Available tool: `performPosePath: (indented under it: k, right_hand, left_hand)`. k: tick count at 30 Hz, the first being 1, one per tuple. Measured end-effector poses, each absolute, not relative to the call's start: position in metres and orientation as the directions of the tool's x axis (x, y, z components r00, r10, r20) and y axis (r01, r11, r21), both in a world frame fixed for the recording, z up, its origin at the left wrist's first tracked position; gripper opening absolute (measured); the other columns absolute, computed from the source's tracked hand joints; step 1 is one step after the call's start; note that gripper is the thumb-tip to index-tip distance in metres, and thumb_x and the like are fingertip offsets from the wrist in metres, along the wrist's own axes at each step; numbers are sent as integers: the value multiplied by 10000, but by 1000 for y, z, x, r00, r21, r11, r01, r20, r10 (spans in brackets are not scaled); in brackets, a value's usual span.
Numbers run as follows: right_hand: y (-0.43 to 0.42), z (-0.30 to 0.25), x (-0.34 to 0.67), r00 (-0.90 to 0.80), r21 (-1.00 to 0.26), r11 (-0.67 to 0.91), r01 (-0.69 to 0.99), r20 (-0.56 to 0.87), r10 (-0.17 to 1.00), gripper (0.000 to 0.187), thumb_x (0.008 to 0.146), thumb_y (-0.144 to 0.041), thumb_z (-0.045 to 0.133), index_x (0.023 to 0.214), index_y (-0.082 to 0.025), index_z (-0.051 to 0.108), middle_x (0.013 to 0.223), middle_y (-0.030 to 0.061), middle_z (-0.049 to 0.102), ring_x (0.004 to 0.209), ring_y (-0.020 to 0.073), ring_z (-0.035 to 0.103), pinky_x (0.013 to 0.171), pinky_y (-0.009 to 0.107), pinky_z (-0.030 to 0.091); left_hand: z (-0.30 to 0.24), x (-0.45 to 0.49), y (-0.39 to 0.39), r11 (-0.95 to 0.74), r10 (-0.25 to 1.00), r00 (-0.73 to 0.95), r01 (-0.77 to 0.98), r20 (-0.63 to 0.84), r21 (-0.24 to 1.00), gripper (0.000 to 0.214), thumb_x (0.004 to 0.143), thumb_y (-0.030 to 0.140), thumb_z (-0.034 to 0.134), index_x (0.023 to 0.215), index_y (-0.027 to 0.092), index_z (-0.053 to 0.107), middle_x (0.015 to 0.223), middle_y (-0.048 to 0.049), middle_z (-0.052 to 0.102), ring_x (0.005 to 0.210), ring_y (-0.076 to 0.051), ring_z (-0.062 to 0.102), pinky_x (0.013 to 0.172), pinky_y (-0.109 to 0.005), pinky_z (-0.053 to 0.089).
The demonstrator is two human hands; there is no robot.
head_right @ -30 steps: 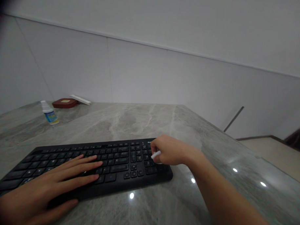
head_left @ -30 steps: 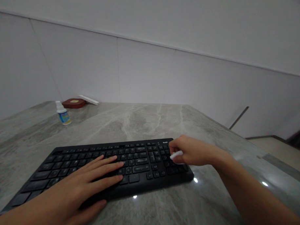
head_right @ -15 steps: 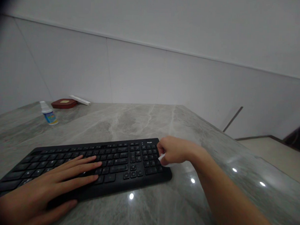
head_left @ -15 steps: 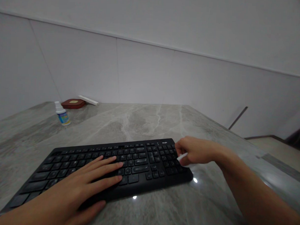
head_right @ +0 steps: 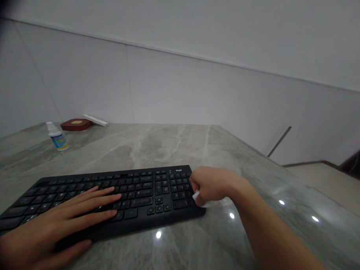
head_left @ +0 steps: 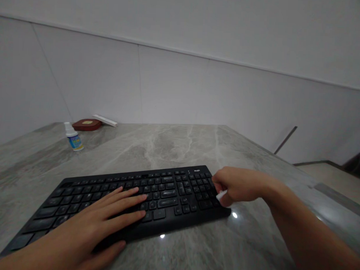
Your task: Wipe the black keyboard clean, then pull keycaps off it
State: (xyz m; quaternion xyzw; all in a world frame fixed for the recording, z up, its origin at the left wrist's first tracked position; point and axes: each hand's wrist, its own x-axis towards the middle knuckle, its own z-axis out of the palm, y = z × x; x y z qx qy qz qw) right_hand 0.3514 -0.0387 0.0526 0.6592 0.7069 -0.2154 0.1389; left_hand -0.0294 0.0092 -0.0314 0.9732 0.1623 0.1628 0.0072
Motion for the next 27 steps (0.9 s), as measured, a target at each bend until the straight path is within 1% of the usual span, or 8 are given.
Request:
performPosePath:
  k: [2,4,7,11,15,20,23,27]
  right_hand:
    - [-40,53,350,-91,-107,46,993,-465,881,194,601,-246,711,775,-186,651,758,2,653,703,181,593,561,261,350]
    - [-40,55,348,-108,-119,58,991,-478,872,195,599,-252,714,772,-186,653,742,-3,645,682,172,583,556,261,347]
    - [-39,56,348,-147,-182,60,981,-512,846,207,602,-270,722,777,-183,652,737,-8,638,674,162,573,558,257,352]
    - [-36,57,346,-170,-244,68,967,-428,887,172,645,-261,683,788,-178,638,758,-2,640,699,160,572,574,255,359]
    - [-35,55,343,-184,-248,75,966,-450,874,161,643,-248,679,782,-177,641,748,-4,639,685,155,569,564,251,351]
    - [-37,54,342,-173,-227,90,970,-380,909,155,659,-242,666,799,-178,644,757,1,646,697,162,572,573,258,351]
    - [-37,54,342,-186,-224,99,969,-411,892,156,656,-246,676,795,-180,648,750,-2,645,685,160,570,564,258,348]
    - [-37,55,339,-175,-209,98,973,-394,902,143,653,-240,678,779,-181,645,750,-1,644,685,159,569,563,257,350]
  left_hand:
    - [-29,-32,10,-951,299,931,308,211,-13,636,925,186,531,1506,359,338,1564,45,348,1426,-260,361,1148,-493,363]
    - [-27,-33,11,-950,300,938,311,172,-42,657,930,179,523,1522,356,298,1580,39,314,1441,-264,329,1153,-502,354]
    - [-27,-33,11,-951,297,939,306,176,-29,660,931,176,521,1524,357,293,1579,39,316,1439,-266,333,1153,-498,356]
    - [-29,-32,11,-953,288,941,299,177,-40,664,930,178,515,1527,353,285,1581,34,312,1437,-273,335,1142,-512,366]
    - [-30,-33,13,-957,273,943,287,190,-47,668,922,181,512,1529,340,284,1581,27,314,1436,-281,335,1131,-522,376]
    - [-31,-34,13,-952,277,944,295,179,-81,658,931,189,505,1531,336,279,1587,30,299,1443,-274,324,1121,-514,391]
    - [-33,-34,14,-952,273,947,291,169,-93,656,934,193,502,1533,336,275,1590,35,292,1448,-269,313,1127,-511,383]
    - [-32,-33,14,-950,277,946,296,169,-101,655,936,191,500,1534,333,272,1595,36,279,1454,-268,298,1140,-507,367]
